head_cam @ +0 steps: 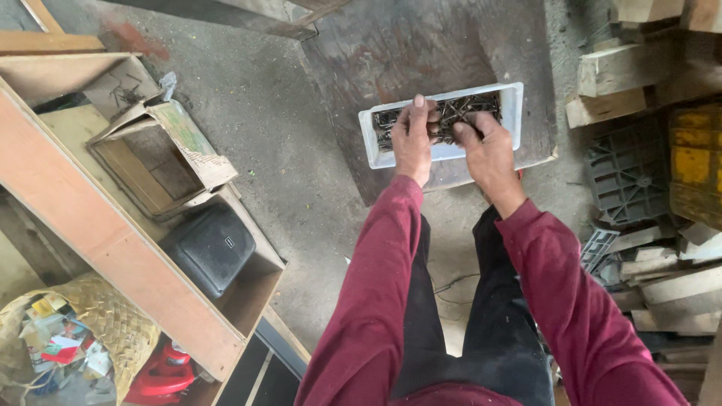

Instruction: The person assembles a wooden pallet by hammering nails into wooden slats. They pick up nails from a white container, position them on the wood, and drive them in with a hammer. The person also flips the pallet to work on the other side and adds additional wooden blocks to the structure.

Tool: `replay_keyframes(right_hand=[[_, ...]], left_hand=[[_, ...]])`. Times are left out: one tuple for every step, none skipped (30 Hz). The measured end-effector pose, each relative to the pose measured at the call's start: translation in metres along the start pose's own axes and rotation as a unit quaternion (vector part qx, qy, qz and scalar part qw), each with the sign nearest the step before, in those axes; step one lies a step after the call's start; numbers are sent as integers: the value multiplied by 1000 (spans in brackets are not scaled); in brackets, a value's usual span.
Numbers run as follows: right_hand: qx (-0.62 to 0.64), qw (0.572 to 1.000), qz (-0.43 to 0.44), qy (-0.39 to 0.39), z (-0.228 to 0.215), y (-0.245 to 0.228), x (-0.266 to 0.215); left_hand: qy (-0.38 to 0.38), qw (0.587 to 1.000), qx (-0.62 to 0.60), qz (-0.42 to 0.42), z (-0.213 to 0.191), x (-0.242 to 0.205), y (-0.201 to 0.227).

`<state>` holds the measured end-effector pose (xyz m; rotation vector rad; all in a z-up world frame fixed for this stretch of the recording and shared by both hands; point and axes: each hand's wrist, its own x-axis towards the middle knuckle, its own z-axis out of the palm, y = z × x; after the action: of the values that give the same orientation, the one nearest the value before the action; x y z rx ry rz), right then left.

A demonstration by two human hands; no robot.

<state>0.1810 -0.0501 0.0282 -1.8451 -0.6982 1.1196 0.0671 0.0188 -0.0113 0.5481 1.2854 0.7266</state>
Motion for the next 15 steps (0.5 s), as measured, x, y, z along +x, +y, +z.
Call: replay_keyframes(right_hand=[[40,998,42,-14,2,-3,0],[10,1000,21,-16,5,-9,-1],[-21,1000,3,-19,8,-14,-5],[-51,998,-15,-22,9,-21,-10],[-84,996,-25,-28,10,-29,-15],[-116,992,-35,-35,10,-38,-22],[-147,987,-50,-40,10,-48,-26],[-142,986,-73,-38,8,-58,-30],[-135,985,-100,-33,7,-69,-34],[-128,983,-126,-28,6,-79,-41],[-100,988,-117,-23,5,-88,-48],[-72,991,-107,-19,4,-95,-53],[-44,994,-95,-18,4,-100,-59],[-32,995,-95,-14,3,-103,-62],[-20,995,-94,-9,3,-105,-64]], left_hand=[[-8,1000,-15,-9,4,0,-3],[-16,999,-31,-19,7,0,-5],[-18,999,-33,-17,9,-2,-9],[-20,999,-36,-15,10,-5,-12],[-22,999,-38,-12,10,-7,-14],[-16,996,-84,-35,10,-10,-15],[-13,990,-130,-55,10,-10,-13],[-10,982,-176,-74,11,-10,-10],[-24,968,-231,-97,12,-7,-5],[-39,951,-284,-119,9,-12,0],[-55,929,-337,-140,6,-18,4],[-50,924,-351,-143,6,-22,9],[-40,918,-365,-146,4,-28,10],[-31,912,-380,-150,4,-32,11],[-24,920,-361,-151,5,-34,12]])
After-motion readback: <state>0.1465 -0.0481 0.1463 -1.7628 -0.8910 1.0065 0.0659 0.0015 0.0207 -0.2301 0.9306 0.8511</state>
